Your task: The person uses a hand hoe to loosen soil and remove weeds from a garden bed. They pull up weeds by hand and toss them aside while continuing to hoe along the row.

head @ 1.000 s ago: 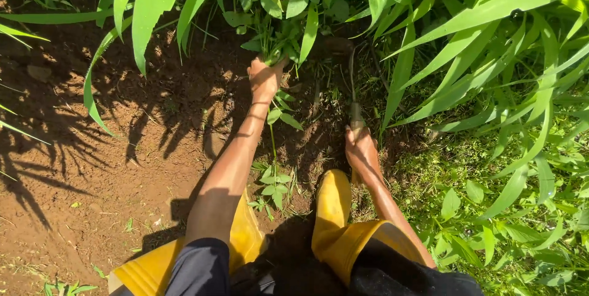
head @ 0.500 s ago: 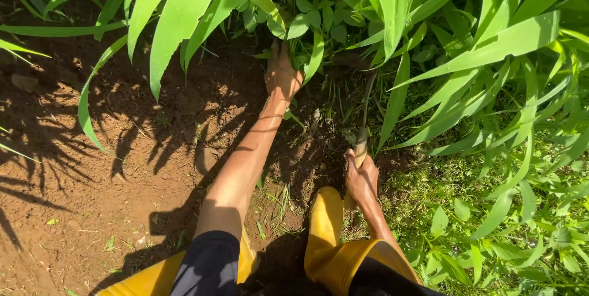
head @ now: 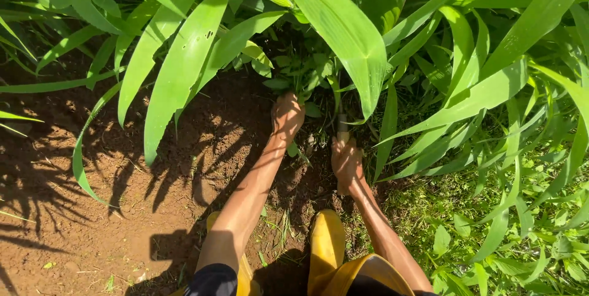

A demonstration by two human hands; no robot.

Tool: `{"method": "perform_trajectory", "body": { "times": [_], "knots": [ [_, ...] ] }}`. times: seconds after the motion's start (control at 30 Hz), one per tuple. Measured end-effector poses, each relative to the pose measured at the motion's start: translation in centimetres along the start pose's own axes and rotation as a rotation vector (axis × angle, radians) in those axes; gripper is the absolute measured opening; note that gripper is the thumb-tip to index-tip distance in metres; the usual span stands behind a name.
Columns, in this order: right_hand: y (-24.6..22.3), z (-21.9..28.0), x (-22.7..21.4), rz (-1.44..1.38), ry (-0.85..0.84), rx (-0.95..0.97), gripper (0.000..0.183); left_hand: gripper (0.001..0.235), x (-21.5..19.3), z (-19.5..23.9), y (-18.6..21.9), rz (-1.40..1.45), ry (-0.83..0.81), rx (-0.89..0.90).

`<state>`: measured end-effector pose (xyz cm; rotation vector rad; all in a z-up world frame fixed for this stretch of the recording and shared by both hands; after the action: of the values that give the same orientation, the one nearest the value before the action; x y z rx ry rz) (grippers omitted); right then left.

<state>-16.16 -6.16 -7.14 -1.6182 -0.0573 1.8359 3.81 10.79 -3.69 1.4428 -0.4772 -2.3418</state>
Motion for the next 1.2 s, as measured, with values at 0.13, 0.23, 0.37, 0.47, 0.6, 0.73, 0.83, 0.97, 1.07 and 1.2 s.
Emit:
{"method": "perform_trajectory", "body": {
  "times": [0.13, 0.23, 0.37, 0.47, 0.6, 0.73, 0.83, 0.97, 1.07, 1.2],
  "knots": [
    [-1.0, 0.6, -3.0, -0.043, -0.006, -0.063, 0.062, 0.027, 2.1, 1.4, -0.2, 0.171, -0.009, 0.04],
    [0.3, 1.1, -1.6, -0.155, -0.249, 0.166, 0.07, 0.031, 2.5, 4.3, 0.2, 0.402, -0.07, 0.015],
    [-6.9, 5.2, -12.8, -0.478, -0.443, 0.279, 0.053, 0.038, -3.1, 9.6, 2.4, 0.454, -0.135, -0.041],
    [-3.5, 7.2, -12.5, -0.553, -0.491, 0.308, 0.046, 0.046, -7.8, 15.2, 5.8, 0.487, -0.138, -0.147],
    [-6.0, 10.4, -15.9, -0.541, -0.569, 0.37, 0.038, 0.039, 10.1, 12.7, -10.2, 0.317, -0.263, -0.077],
    [-7.1, 11.2, -14.9, -0.55, -0.738, 0.185, 0.035, 0.025, -0.2, 16.8, -4.8, 1.015, -0.083, -0.269],
    [-12.0, 9.0, -15.8, -0.514, -0.788, 0.068, 0.033, 0.018, -11.4, 20.9, 2.5, 1.074, -0.112, -0.206],
    [-17.4, 5.1, -20.3, -0.328, -0.842, -0.03, 0.036, 0.01, -14.4, 19.6, 5.3, 0.83, 0.008, -0.058],
    [-15.1, 3.1, -19.7, -0.435, -0.835, 0.007, 0.033, 0.012, -14.0, 18.5, 5.6, 0.407, 0.11, 0.047],
    [-13.5, 4.6, -21.9, -0.353, -0.688, 0.111, 0.041, 0.011, -10.2, 15.3, 1.8, 1.957, 0.077, -0.237]
  ]
}}
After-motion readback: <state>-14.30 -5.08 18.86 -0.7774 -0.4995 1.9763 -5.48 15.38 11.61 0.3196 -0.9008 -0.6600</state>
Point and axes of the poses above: each hand's wrist, its own z-axis away from the middle knuckle, its own x-axis out of the palm, y = z × x, the point moved 6 cm from there along -z, towards the middle knuckle, and after that the axes turned 6 degrees about -z, right-handed, at the moved point
